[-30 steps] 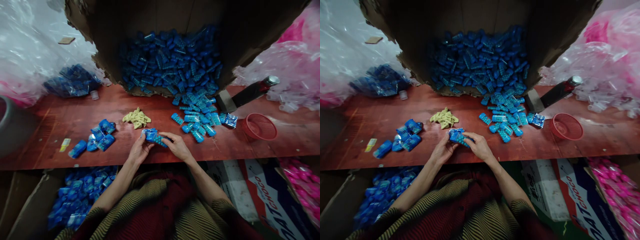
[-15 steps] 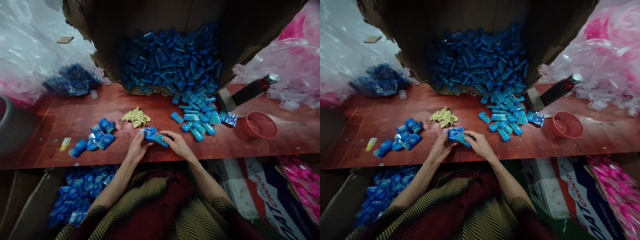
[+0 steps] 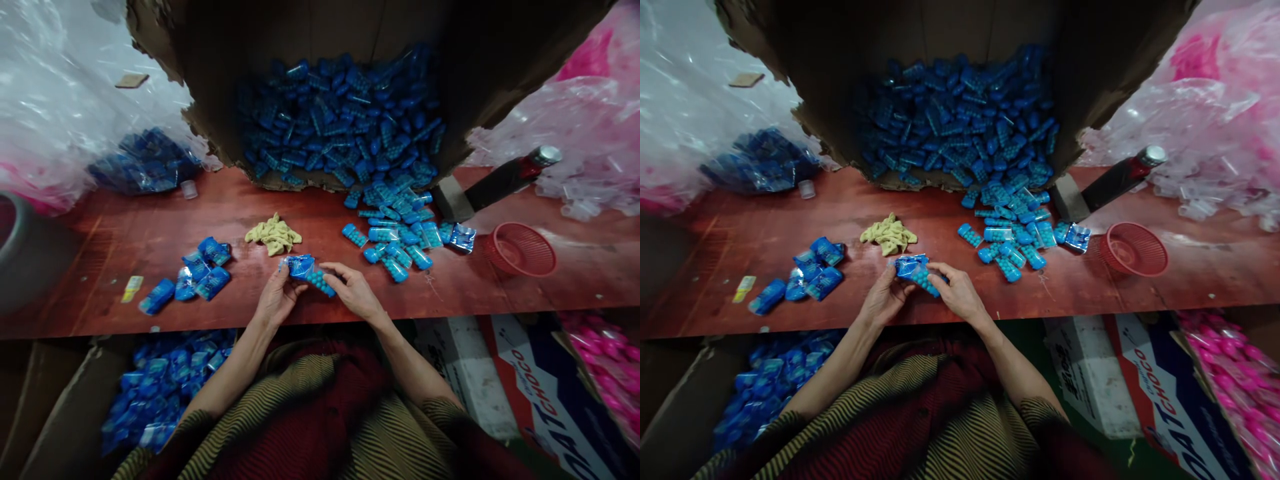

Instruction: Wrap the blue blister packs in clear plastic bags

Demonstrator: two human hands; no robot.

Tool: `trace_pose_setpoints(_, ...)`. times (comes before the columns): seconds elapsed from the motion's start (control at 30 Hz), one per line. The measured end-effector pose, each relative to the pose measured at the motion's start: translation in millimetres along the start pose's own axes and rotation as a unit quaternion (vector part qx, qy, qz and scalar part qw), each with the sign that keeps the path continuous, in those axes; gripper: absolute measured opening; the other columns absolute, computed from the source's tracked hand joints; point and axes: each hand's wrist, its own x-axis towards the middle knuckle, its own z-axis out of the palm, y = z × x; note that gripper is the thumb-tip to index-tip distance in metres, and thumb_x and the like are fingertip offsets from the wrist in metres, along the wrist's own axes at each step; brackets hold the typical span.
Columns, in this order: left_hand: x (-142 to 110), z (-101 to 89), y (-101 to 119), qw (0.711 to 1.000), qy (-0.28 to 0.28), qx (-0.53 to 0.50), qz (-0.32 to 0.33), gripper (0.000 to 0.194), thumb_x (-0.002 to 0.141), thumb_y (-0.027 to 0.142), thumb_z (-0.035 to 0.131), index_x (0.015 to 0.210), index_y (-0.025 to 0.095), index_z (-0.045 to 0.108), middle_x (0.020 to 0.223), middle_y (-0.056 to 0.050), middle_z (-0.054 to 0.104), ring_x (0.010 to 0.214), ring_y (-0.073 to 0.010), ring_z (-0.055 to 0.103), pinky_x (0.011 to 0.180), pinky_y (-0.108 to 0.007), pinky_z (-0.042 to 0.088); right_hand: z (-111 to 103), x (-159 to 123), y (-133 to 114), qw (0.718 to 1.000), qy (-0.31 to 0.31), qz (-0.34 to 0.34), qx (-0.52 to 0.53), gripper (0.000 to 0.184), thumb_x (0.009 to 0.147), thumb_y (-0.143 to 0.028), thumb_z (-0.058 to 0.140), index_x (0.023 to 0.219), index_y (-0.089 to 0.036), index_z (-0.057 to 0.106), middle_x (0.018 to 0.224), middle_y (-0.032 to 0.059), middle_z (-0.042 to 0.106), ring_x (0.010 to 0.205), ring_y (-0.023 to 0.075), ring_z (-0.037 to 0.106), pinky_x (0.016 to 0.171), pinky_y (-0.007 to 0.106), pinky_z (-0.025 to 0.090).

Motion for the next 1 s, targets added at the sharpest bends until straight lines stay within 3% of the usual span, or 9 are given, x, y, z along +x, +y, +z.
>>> trace_pose_setpoints(0.3,-0.2,-0.1,0.6,1.000,-0.011,0.006,0.019,0.013,0.080,0.026,0.064,0.084,0.013,0.063,0.073,-0.002,0.070,0.061,-0.0133,0.064,0.052,-0.023,0.055,1.7,-1.8,-4.4,1.000,0.000,0.004,-0.021,0.030,0.086,-0.032,0.051,0.111,-0.020,0.064,0.101,0.0050,0.070,0.091,0.0187,0.064,0.081,0.031,0.049)
trace_pose_setpoints(0.57,-0.7,0.1,-3.2,1.000,0.016,0.000,-0.015,0.020,0.083,0.032,0.059,0.082,0.012,0.064,0.068,-0.004,0.069,0.059,-0.0145,0.064,0.051,-0.023,0.053,3.7,-2.7,-5.7,0.999,0.010,-0.002,-0.033,0.029,0.086,-0.031,0.051,0.110,-0.021,0.064,0.099,0.0041,0.070,0.090,0.0180,0.065,0.080,0.029,0.048)
trace_pose_setpoints(1.0,-2.1,1.9,-4.9,1.000,0.014,0.012,-0.006,0.019,0.078,0.031,0.065,0.085,0.014,0.062,0.069,-0.002,0.069,0.056,-0.0118,0.064,0.050,-0.020,0.053,6.1,-3.6,-0.9,0.999,-0.008,-0.036,-0.014,0.028,0.085,-0.028,0.055,0.111,-0.025,0.065,0.109,0.0033,0.068,0.100,0.0183,0.062,0.092,0.033,0.046)
